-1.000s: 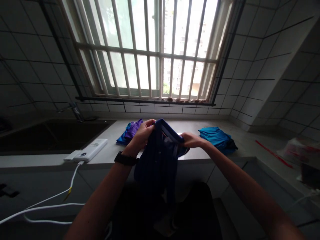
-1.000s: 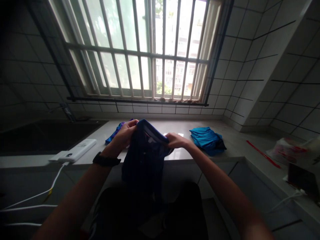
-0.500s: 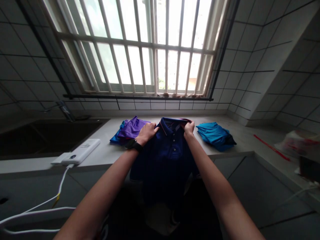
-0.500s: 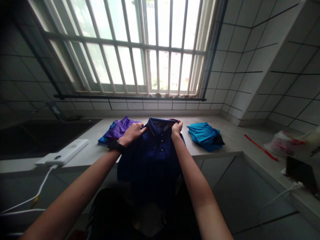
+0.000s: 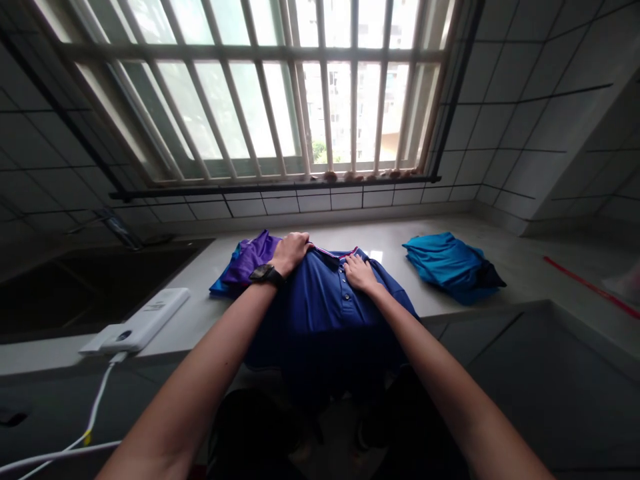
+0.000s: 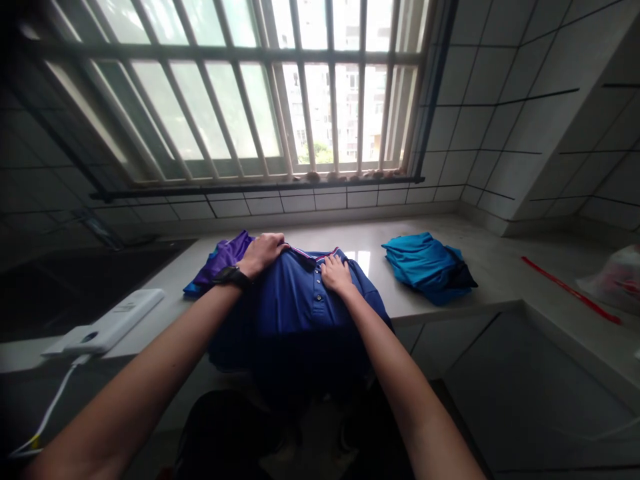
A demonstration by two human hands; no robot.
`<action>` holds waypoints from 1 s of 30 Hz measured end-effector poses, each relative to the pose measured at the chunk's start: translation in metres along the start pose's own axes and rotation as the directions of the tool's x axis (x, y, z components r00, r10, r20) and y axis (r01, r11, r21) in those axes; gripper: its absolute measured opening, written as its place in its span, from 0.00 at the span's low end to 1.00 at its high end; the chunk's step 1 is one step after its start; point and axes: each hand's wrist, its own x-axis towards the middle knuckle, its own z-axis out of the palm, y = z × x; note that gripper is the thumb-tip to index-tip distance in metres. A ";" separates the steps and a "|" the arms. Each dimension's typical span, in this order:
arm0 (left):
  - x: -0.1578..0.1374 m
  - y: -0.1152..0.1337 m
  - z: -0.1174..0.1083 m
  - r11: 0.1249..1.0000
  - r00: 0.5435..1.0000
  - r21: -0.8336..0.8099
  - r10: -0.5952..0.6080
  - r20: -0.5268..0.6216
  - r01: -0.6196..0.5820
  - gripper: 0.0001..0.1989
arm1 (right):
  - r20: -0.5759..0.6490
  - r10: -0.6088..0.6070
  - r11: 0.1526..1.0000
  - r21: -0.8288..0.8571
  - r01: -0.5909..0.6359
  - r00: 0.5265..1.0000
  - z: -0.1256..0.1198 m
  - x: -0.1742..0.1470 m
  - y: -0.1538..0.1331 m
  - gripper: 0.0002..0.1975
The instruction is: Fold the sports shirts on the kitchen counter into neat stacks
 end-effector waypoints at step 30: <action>-0.058 0.018 0.100 0.984 1.000 0.179 -0.025 -0.001 0.025 0.27 | 0.046 -0.037 0.978 -0.206 0.046 0.998 -0.037 0.048 -0.011 0.27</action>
